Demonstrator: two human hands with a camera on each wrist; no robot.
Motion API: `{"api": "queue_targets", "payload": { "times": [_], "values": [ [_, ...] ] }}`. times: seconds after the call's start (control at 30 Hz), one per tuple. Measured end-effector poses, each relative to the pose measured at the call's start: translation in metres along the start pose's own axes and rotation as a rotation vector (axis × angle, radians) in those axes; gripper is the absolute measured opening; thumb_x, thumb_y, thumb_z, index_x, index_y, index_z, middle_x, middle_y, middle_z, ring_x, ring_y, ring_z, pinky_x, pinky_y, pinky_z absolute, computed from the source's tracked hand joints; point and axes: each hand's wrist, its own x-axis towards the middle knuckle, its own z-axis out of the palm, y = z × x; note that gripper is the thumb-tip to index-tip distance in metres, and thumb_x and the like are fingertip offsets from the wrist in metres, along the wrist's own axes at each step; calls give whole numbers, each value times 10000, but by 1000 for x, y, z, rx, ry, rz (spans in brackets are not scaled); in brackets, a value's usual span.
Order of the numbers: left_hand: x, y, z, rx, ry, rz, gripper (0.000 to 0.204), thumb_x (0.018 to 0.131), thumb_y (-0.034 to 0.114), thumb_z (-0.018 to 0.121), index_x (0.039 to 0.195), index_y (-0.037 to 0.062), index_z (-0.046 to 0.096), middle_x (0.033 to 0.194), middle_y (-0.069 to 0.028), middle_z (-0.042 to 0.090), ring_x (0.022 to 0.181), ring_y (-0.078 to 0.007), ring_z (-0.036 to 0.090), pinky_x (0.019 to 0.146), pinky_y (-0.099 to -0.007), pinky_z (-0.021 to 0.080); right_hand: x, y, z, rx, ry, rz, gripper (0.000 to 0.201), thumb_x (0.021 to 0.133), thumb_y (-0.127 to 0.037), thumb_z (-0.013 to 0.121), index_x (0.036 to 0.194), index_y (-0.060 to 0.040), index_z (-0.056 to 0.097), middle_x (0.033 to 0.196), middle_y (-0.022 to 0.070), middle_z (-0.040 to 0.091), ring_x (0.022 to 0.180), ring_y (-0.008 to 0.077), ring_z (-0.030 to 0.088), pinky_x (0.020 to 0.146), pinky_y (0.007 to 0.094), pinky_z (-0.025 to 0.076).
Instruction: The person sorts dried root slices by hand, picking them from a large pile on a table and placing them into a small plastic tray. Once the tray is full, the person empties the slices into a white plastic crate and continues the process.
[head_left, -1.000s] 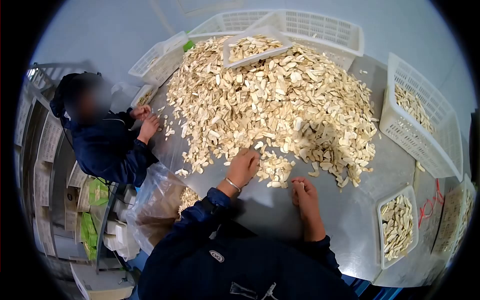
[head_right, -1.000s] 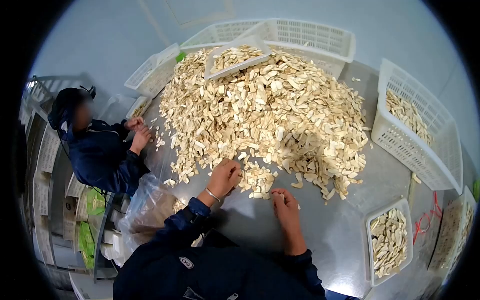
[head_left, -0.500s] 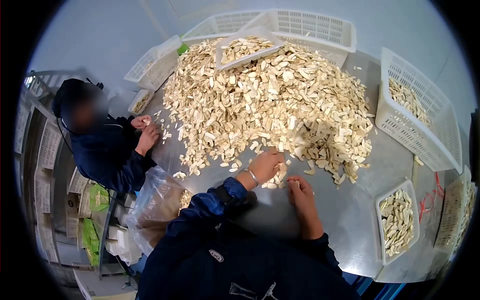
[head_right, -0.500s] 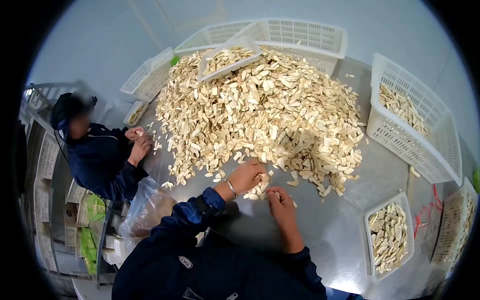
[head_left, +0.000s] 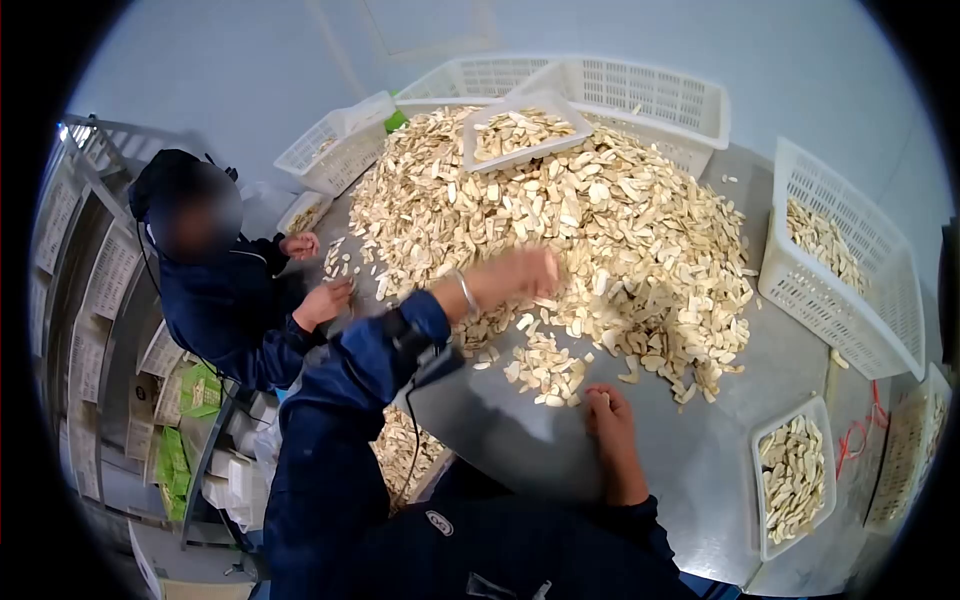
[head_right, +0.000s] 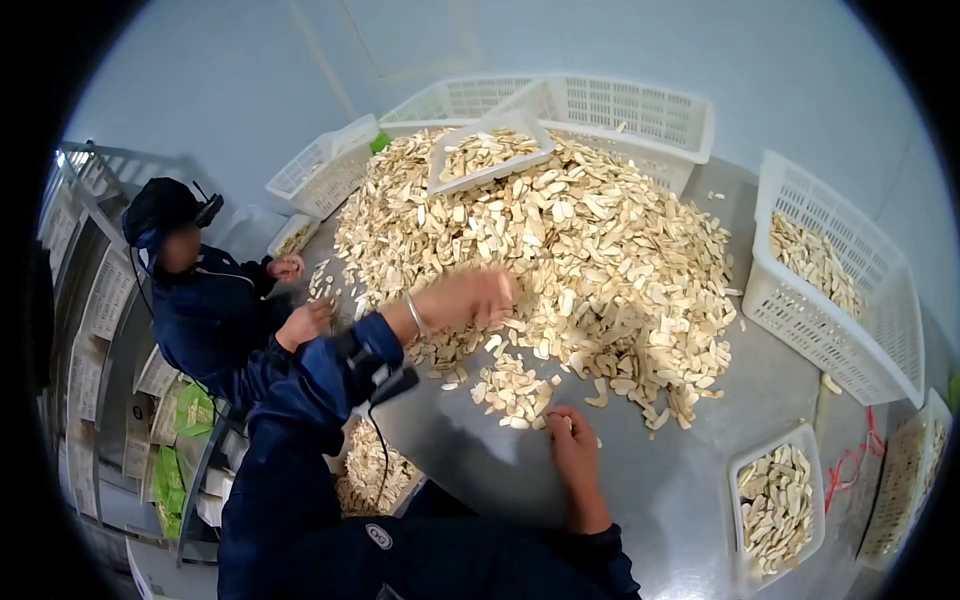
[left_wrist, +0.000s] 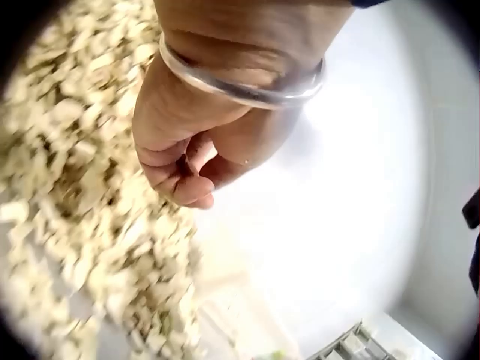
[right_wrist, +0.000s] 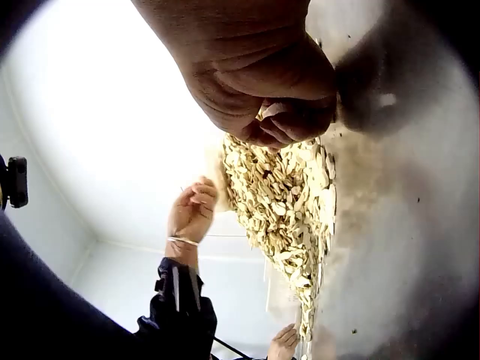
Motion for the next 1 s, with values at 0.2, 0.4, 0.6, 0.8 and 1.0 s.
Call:
{"api": "queue_targets", "payload": {
  "times": [0.2, 0.4, 0.6, 0.8, 1.0],
  "values": [
    [6, -6, -76, -1144, 784, -313, 405, 990, 199, 613, 1302, -36, 507, 1156, -121, 651, 1085, -197, 634, 950, -300, 512, 4, 10, -5, -20, 11, 15, 166, 1002, -210, 594, 1031, -69, 676, 641, -68, 492, 523, 21, 403, 468, 208, 295],
    [-65, -30, 68, -837, 270, -467, 201, 984, 251, 652, 1057, 67, 687, 888, 11, 677, 740, -76, 562, 675, -230, 488, 0, 10, -4, -62, -66, -26, 181, 1029, -185, 540, 1052, -63, 671, 643, -61, 500, 515, 21, 400, 468, 207, 307],
    [-86, 4, 151, -286, 327, -168, 123, 903, 130, 695, 1020, 96, 677, 829, -48, 614, 727, -192, 596, 669, -307, 498, 6, 13, -5, -20, -95, -4, 180, 1027, -182, 528, 1049, -71, 669, 644, -57, 512, 513, 19, 413, 468, 196, 319],
    [-63, 19, 171, 5, 434, -135, 83, 818, 72, 654, 897, 68, 627, 794, -135, 618, 745, -368, 624, 642, -447, 506, 6, 10, -5, -45, -77, 14, 166, 1015, -178, 544, 1039, -72, 669, 657, -57, 530, 523, 17, 431, 473, 194, 326],
    [-59, 21, 186, 9, 405, -191, 125, 831, 98, 670, 949, 66, 645, 817, -113, 612, 752, -332, 624, 640, -411, 501, 3, 9, -3, -66, -61, -3, 159, 1007, -181, 559, 1050, -80, 673, 684, -62, 522, 526, 20, 418, 471, 195, 310]
  ]
}}
